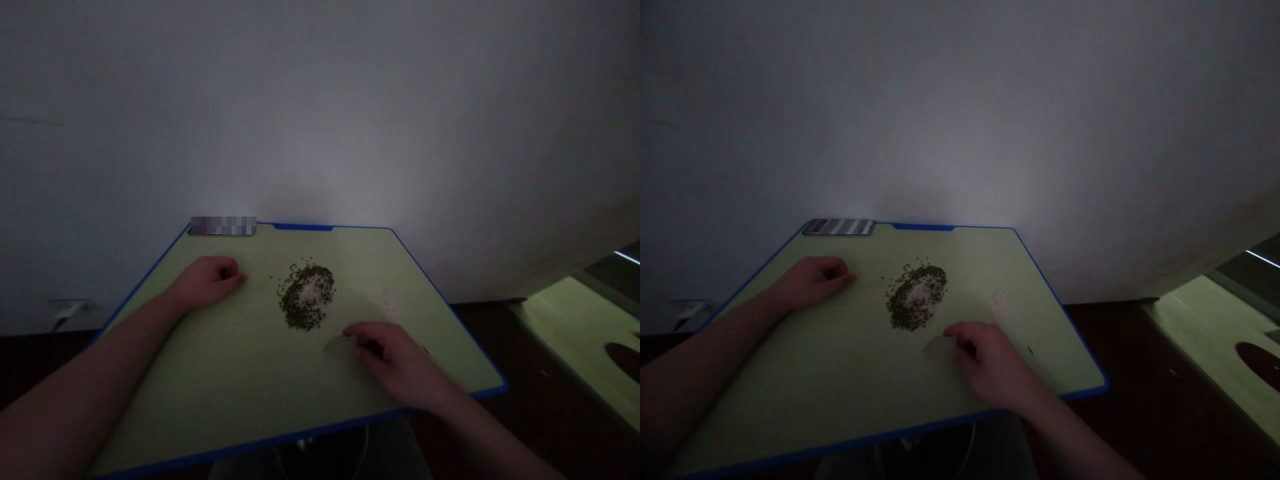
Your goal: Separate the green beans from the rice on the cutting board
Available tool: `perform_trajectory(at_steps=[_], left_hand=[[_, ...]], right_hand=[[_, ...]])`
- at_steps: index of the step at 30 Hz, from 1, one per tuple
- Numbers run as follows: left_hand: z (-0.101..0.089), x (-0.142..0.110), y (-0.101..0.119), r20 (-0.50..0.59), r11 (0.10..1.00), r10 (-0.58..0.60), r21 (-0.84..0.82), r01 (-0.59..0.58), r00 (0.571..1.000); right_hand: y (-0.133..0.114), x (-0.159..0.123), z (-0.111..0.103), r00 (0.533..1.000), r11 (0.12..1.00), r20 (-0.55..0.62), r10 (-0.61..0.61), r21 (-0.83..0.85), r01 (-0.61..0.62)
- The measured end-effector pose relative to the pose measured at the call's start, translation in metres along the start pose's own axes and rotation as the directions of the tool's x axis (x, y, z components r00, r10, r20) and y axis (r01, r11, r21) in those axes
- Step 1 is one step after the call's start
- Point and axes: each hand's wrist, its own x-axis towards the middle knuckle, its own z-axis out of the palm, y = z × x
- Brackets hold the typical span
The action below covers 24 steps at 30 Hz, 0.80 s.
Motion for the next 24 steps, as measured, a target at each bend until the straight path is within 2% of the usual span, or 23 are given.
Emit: perform_trajectory(at_steps=[7,16,24], left_hand=[[0.001,0.0,-0.001,0.003,1.0,0.008,-0.013,-0.008,1.0],[-0.001,-0.001,-0.001,0.004,1.0,-0.004,0.003,0.004,1.0],[0.0,0.0,0.0,0.006,1.0,-0.006,0.015,0.006,1.0]], right_hand=[[0.006,0.024,0.004,0.995,0.999,-0.103,0.013,-0.031,-0.016],[0.005,0.027,0.002,0.995,1.0,-0.102,0.007,0.005,-0.006],[0.006,0.033,0.006,0.995,0.998,-0.096,0.018,-0.056,-0.023]])
